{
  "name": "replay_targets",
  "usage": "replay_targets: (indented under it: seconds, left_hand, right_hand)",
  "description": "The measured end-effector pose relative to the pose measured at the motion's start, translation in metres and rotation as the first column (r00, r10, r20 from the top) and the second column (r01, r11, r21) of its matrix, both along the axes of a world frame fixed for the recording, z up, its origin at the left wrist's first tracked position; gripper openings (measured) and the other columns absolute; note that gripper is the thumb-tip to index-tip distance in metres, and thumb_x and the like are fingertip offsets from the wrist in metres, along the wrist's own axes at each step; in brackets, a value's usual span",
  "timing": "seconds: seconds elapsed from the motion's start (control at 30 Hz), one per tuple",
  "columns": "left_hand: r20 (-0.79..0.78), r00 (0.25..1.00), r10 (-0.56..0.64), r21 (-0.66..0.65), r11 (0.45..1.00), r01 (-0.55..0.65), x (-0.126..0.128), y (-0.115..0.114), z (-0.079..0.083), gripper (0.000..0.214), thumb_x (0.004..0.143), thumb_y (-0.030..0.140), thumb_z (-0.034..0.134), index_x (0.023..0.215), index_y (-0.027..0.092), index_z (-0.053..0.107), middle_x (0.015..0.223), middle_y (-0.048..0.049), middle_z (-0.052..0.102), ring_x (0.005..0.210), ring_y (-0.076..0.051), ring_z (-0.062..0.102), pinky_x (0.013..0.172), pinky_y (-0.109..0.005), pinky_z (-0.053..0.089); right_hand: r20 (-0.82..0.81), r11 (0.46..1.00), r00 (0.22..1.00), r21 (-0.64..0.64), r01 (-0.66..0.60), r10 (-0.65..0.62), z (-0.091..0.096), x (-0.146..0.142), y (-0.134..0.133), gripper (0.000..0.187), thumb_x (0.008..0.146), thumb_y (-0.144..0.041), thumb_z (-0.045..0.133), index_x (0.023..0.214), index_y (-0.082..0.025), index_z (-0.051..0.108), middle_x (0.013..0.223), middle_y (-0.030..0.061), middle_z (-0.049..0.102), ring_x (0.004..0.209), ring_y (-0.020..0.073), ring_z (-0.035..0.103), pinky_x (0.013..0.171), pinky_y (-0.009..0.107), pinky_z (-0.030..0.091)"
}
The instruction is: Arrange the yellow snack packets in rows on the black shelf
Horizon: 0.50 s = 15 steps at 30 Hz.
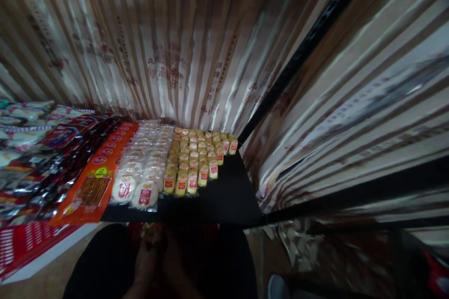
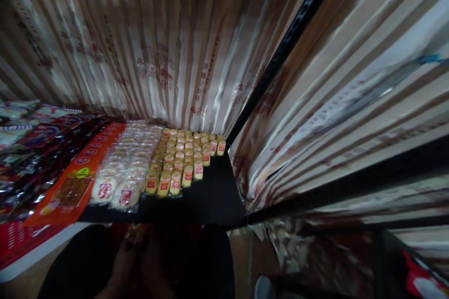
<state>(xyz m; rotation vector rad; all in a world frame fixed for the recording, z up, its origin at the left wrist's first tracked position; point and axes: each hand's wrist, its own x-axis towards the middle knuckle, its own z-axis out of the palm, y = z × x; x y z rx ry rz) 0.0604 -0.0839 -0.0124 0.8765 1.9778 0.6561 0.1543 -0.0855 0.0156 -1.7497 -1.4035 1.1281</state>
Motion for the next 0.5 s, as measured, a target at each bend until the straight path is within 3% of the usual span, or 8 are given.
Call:
replay_targets:
  seconds: [0.1,0.27,0.37,0.5]
  left_hand:
    - [0.113,0.993,-0.042,0.085,0.996,0.032,0.005,-0.017,0.019,0.033,0.067,0.05,0.045,0.079,0.02,0.053,0.078,-0.0077,0.068,0.078,-0.025,0.066,0.071,-0.035,0.051]
    - [0.143,0.985,-0.092,0.278,0.959,0.049,0.02,-0.034,0.06,0.054,0.057,0.069,0.049,0.077,0.02,0.054,0.081,-0.0081,0.066,0.079,-0.026,0.064,0.074,-0.039,0.052]
    - [0.149,0.983,-0.111,0.375,0.926,0.047,0.033,-0.031,0.089,0.057,0.056,0.07,0.052,0.08,0.019,0.056,0.083,-0.0088,0.065,0.078,-0.025,0.063,0.073,-0.04,0.052]
    - [0.104,0.982,-0.16,0.528,0.845,0.082,0.057,-0.014,0.122,0.044,0.065,0.061,0.053,0.08,0.019,0.056,0.079,-0.0061,0.063,0.072,-0.021,0.061,0.068,-0.037,0.052]
  right_hand:
    - [0.003,1.0,1.0,-0.008,0.004,-0.004,0.008,0.012,-0.012,0.03,0.081,-0.023,0.046,0.105,-0.018,0.063,0.106,0.0093,0.067,0.098,0.023,0.062,0.089,0.036,0.046]
    - [0.035,0.991,0.999,0.135,0.001,-0.005,0.034,0.043,-0.034,0.033,0.082,-0.031,0.048,0.11,-0.018,0.061,0.111,0.0096,0.065,0.103,0.0237,0.061,0.091,0.038,0.047]
    - [0.082,0.964,0.996,0.264,0.012,-0.035,0.048,0.058,-0.039,0.034,0.083,-0.03,0.047,0.112,-0.019,0.061,0.112,0.0093,0.064,0.103,0.0227,0.061,0.091,0.036,0.048]
    - [0.154,0.879,0.982,0.477,0.025,-0.112,0.063,0.073,-0.031,0.038,0.084,-0.029,0.048,0.12,-0.02,0.055,0.116,0.0087,0.062,0.107,0.0206,0.058,0.092,0.033,0.048]
